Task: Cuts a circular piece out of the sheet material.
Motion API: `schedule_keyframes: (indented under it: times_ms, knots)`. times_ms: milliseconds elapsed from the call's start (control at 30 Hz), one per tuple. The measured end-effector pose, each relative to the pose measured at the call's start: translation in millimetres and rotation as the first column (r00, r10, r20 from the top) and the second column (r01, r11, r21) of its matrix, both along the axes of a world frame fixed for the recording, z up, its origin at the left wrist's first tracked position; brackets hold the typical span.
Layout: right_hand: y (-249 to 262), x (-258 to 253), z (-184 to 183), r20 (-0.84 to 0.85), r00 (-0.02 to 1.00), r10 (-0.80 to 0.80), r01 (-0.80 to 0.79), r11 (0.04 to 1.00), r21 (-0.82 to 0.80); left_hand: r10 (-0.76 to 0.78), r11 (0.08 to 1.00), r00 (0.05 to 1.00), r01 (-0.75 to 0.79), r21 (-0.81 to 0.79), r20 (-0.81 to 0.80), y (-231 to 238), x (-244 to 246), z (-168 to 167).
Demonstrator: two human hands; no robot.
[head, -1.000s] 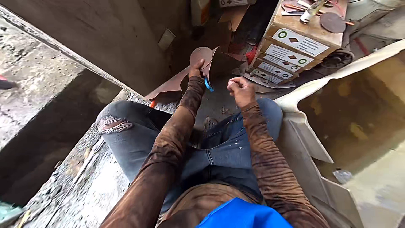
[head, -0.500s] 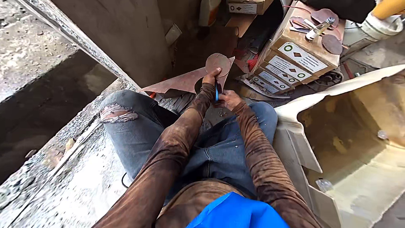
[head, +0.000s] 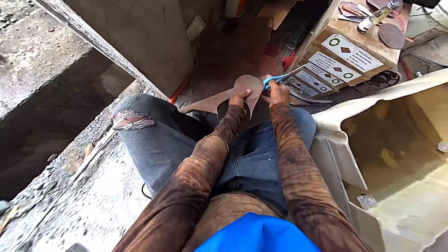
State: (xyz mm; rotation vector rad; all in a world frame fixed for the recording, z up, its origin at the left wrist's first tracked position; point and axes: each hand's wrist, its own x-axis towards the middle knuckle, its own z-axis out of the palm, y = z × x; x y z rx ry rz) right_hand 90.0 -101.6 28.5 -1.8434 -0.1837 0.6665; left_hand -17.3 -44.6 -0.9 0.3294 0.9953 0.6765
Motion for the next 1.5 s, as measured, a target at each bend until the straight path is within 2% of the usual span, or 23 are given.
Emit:
schedule_keyframes:
  times_ms: [33,100,167,200,267,333,400,500,567,633,733,833,867,967,1067,1133,1233,1400,1500]
  knots:
    - [4,7,-11,0.062,0.997,0.044,-0.037,0.993,-0.114,-0.071,0.998,0.996,0.070,-0.007,-0.061,-12,-5,2]
    - [2,10,-34,0.152,0.980,0.128,-0.089,0.966,-0.244,-0.184,0.983,0.975,0.186,0.001,-0.123,-21,-4,-28]
    - [-4,4,-50,0.094,0.990,0.101,-0.070,0.955,-0.287,-0.219,0.974,0.962,0.225,0.018,-0.164,-23,2,-63]
    - [-4,3,-53,0.059,0.996,0.070,-0.047,0.945,-0.325,-0.198,0.980,0.964,0.201,-0.002,-0.177,-26,5,-69]
    - [-7,-2,-50,0.018,0.999,0.028,-0.019,0.921,-0.390,-0.104,0.994,0.973,0.093,-0.063,-0.206,-33,10,-61]
    - [-11,0,-51,0.009,0.997,0.072,-0.060,0.881,-0.469,-0.070,0.993,0.960,0.040,-0.114,-0.271,-38,14,-50]
    - [-15,3,-57,0.009,0.987,0.159,-0.129,0.831,-0.541,-0.119,0.989,0.930,0.078,-0.129,-0.349,-43,12,-48]
    - [-16,-6,-59,0.044,0.990,0.133,-0.088,0.831,-0.549,-0.187,0.982,0.911,0.175,-0.067,-0.367,-35,2,-54]
    - [-12,-8,-66,0.025,0.996,0.083,-0.059,0.864,-0.500,-0.183,0.981,0.940,0.194,0.010,-0.289,-22,0,-73]
    - [-7,-4,-74,-0.038,0.999,0.029,-0.041,0.922,-0.384,-0.114,0.992,0.974,0.123,0.032,-0.197,-13,-1,-82]
    - [3,-10,-65,-0.149,0.985,-0.092,0.077,0.992,-0.105,0.002,1.000,0.995,0.000,0.020,-0.101,5,-3,-65]
    - [5,-8,-55,-0.136,0.978,-0.160,0.171,0.982,0.073,0.115,0.992,0.993,-0.115,0.043,-0.012,25,-7,-46]
    - [-1,-6,-56,-0.095,0.990,-0.108,0.116,0.989,0.089,0.163,0.985,0.986,-0.164,0.059,0.024,28,-9,-41]
    - [-13,-7,-44,0.090,0.976,0.201,-0.209,0.974,0.089,0.285,0.954,0.951,-0.293,0.058,0.121,42,-11,-17]
    - [-7,-19,-16,0.169,0.925,0.341,-0.369,0.914,0.171,0.374,0.925,0.908,-0.381,0.003,0.188,61,-11,1]
    - [-5,-26,-6,0.198,0.902,0.385,-0.426,0.869,0.250,0.410,0.909,0.887,-0.417,-0.016,0.212,73,-11,5]
    - [-6,-33,-5,0.152,0.862,0.484,-0.506,0.799,0.325,0.426,0.899,0.866,-0.437,-0.021,0.262,79,-9,5]
    - [-13,-51,-21,0.052,0.869,0.492,-0.479,0.809,0.340,0.411,0.911,0.863,-0.403,-0.089,0.295,54,-4,4]
    - [-20,-52,-31,0.063,0.857,0.512,-0.501,0.797,0.338,0.398,0.917,0.869,-0.388,-0.097,0.295,47,-2,5]
